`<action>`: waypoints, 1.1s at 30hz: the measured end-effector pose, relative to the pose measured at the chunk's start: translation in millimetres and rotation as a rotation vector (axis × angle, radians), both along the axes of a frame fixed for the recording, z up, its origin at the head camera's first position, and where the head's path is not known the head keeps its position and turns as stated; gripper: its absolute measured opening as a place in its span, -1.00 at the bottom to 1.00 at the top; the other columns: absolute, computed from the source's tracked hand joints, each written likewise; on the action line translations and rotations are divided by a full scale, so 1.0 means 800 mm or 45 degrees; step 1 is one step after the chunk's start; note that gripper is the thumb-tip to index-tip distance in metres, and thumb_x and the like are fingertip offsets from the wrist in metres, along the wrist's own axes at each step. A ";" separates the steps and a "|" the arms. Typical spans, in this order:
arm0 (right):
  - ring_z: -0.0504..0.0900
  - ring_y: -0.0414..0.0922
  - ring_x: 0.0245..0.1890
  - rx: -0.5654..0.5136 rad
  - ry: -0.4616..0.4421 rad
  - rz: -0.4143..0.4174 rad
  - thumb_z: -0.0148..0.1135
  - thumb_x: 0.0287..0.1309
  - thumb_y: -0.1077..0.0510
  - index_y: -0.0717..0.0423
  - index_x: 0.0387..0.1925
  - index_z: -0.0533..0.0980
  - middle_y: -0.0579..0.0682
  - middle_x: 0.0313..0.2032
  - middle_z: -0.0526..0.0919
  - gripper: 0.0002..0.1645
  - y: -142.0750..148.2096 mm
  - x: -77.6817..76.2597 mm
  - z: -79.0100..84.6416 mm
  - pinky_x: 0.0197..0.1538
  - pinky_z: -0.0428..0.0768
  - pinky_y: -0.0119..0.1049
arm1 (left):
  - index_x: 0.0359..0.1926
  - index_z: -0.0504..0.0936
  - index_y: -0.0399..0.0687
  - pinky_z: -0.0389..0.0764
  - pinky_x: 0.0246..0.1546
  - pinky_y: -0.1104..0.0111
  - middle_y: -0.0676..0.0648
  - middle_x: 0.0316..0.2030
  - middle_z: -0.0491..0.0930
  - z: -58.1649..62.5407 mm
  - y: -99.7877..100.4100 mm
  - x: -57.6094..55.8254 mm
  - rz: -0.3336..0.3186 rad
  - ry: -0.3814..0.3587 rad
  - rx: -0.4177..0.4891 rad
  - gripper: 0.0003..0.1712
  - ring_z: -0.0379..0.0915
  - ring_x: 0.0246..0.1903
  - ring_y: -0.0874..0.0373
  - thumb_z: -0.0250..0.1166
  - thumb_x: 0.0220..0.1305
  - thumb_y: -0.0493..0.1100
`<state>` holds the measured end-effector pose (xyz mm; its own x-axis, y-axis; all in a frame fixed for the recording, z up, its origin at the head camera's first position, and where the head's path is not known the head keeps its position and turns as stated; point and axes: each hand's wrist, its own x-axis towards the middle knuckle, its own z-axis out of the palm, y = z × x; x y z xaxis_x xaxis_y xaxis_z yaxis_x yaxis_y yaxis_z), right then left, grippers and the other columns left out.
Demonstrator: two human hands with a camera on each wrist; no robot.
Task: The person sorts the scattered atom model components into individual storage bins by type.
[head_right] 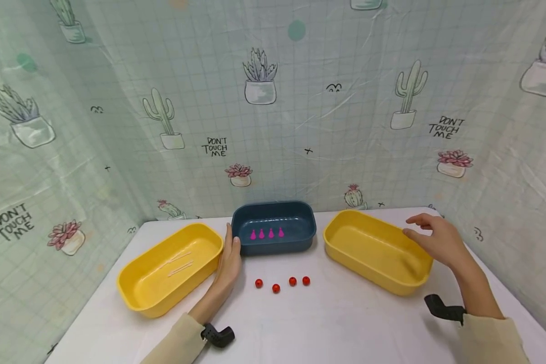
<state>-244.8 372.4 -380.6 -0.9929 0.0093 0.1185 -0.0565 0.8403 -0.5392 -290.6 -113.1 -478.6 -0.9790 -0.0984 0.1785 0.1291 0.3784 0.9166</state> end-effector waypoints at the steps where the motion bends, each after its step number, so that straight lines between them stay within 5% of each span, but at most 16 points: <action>1: 0.39 0.46 0.20 -0.008 -0.008 -0.001 0.16 0.47 -0.16 0.36 0.26 0.44 0.51 0.25 0.44 -0.31 0.004 -0.002 -0.004 0.11 0.62 0.37 | 0.68 -0.26 0.17 -0.14 0.67 0.04 0.05 0.68 -0.22 0.000 -0.001 0.002 -0.010 -0.007 0.000 -0.29 -0.23 0.67 0.05 -0.26 0.69 0.10; 13: 0.44 0.47 0.20 -0.094 -0.285 0.149 0.09 0.48 -0.20 0.36 0.44 0.22 0.60 0.34 0.29 -0.17 0.026 -0.017 -0.030 0.12 0.61 0.35 | 0.69 -0.21 0.14 -0.05 0.63 -0.06 0.02 0.68 -0.17 0.012 0.001 0.049 -0.068 -0.109 0.068 -0.21 -0.19 0.67 -0.03 -0.05 0.65 0.01; 19: 0.44 0.42 0.20 -0.113 -0.318 0.185 0.06 0.51 -0.17 0.34 0.50 0.12 0.57 0.37 0.28 -0.15 0.027 -0.019 -0.040 0.14 0.55 0.42 | 0.58 0.09 -0.10 0.28 0.51 -0.11 -0.21 0.58 0.07 0.013 0.006 0.068 0.083 -0.128 0.128 -0.25 0.23 0.49 -0.28 0.16 0.49 -0.14; 23: 0.43 0.40 0.23 -0.158 -0.299 0.207 0.04 0.53 -0.12 0.31 0.52 0.10 0.55 0.39 0.26 -0.18 0.030 -0.017 -0.044 0.18 0.49 0.48 | 0.39 0.28 -0.16 0.49 0.37 -0.07 -0.22 0.38 0.29 0.014 0.010 0.077 0.161 -0.142 0.134 -0.40 0.46 0.29 -0.18 0.24 0.40 -0.18; 27: 0.47 -0.07 0.21 -0.273 -0.304 0.233 0.01 0.56 -0.09 0.23 0.55 0.09 0.50 0.45 0.20 -0.23 0.040 -0.014 -0.051 0.18 0.41 0.51 | 0.22 0.42 -0.15 0.59 0.24 0.01 -0.19 0.22 0.45 0.013 0.011 0.079 0.101 -0.155 0.078 -0.56 0.55 0.13 -0.05 0.27 0.39 -0.18; 30: 0.43 -0.50 0.04 -0.386 -0.297 0.237 -0.01 0.57 -0.10 0.12 0.57 0.10 0.37 0.48 0.20 -0.26 0.047 -0.014 -0.062 0.23 0.59 0.11 | 0.15 0.50 -0.14 0.62 0.21 0.05 -0.15 0.15 0.54 0.010 0.006 0.075 0.016 -0.157 0.006 -0.65 0.58 0.07 0.01 0.26 0.42 -0.14; 33: 0.43 -0.65 -0.03 -0.544 -0.283 0.243 -0.04 0.59 -0.09 -0.01 0.59 0.12 -0.09 0.38 0.35 -0.31 0.052 -0.017 -0.076 0.09 0.64 -0.39 | 0.13 0.54 -0.13 0.66 0.18 0.07 -0.13 0.12 0.59 0.005 0.000 0.069 -0.064 -0.157 -0.044 -0.66 0.60 0.05 0.04 0.25 0.44 -0.09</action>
